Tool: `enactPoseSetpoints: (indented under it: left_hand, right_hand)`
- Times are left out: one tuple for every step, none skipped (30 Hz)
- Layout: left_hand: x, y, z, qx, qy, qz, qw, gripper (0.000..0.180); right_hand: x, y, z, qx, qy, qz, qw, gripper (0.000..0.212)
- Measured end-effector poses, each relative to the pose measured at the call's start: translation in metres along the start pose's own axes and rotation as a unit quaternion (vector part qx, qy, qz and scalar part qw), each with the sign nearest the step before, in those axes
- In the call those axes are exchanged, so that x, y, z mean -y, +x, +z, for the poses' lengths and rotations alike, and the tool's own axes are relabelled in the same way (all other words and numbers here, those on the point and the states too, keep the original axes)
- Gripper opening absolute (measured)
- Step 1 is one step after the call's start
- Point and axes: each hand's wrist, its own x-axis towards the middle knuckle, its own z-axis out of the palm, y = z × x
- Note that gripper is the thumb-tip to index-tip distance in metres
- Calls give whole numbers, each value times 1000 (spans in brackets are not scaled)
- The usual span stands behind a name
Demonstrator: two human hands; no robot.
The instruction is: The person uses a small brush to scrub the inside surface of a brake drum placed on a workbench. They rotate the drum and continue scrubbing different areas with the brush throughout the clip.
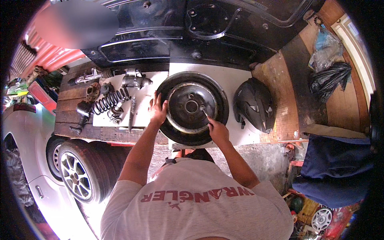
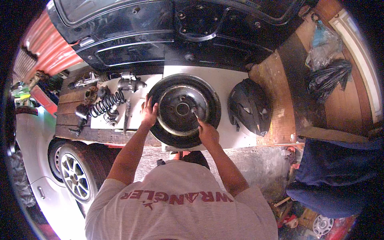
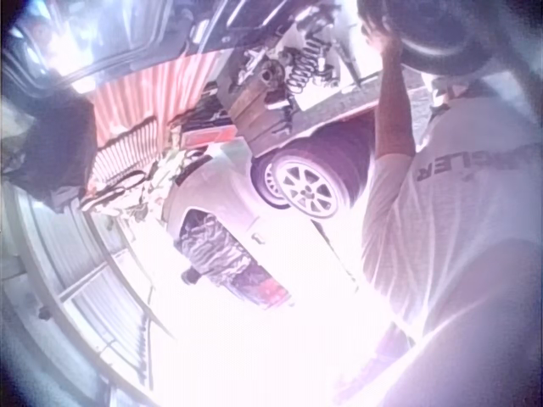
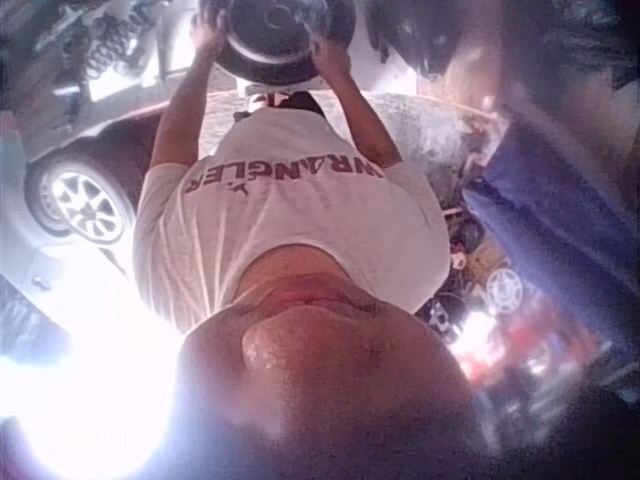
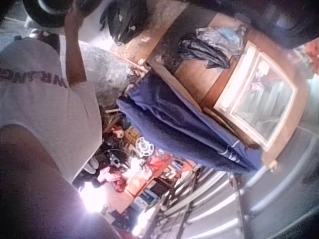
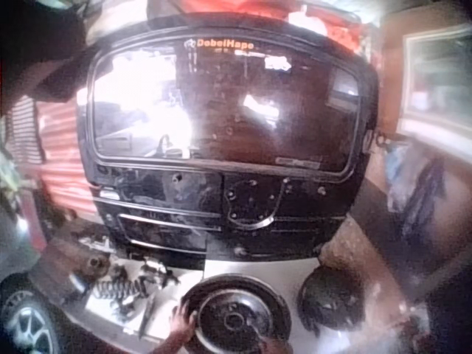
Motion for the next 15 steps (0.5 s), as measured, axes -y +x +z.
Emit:
enactPoseSetpoints:
  left_hand:
    - [0,-1,0,0,6,-1,1000,62]
    - [0,0,1,1,12,-2,1000,62]
    - [1,0,2,2,18,-5,1000,62]
    - [2,0,2,3,24,-7,1000,62]
    - [0,0,1,6,24,-8,1000,62]
    - [-3,-1,-1,9,23,-10,1000,61]
    - [-5,0,-1,12,22,-11,1000,61]
    - [-5,-1,-1,10,23,-11,1000,61]
    - [-5,-2,-1,8,25,-11,1000,61]
    - [-4,-2,-1,6,27,-11,1000,60]
    - [-4,-2,0,7,27,-9,1000,60]
    - [-5,-1,-1,8,27,-8,1000,60]
    - [-6,-1,-1,9,27,-6,1000,60]
    - [-3,-1,0,5,16,-7,1000,61]
    - [1,0,2,1,5,-7,1000,61]
  right_hand:
    - [-7,-6,3,-5,4,-11,1000,34]
    - [-9,-9,3,-11,8,-23,1000,35]
    - [-8,-12,4,-16,-1,-34,999,36]
    - [-7,-14,5,-21,-9,-46,999,36]
    - [-6,-15,4,-27,-19,-55,998,37]
    - [-6,-11,7,-38,-22,-57,997,38]
    - [-8,-3,12,-49,-25,-59,997,38]
    - [-7,6,13,-59,-28,-62,996,38]
    - [-4,15,11,-67,-25,-63,995,38]
    - [-2,27,7,-75,-22,-62,995,39]
    - [-1,34,4,-84,-21,-59,995,39]
    - [2,40,1,-66,-38,-55,996,39]
    - [5,44,-2,-48,-56,-50,996,40]
    - [9,46,-2,-28,-73,-49,996,41]
    - [10,44,-3,-23,-65,-52,996,41]
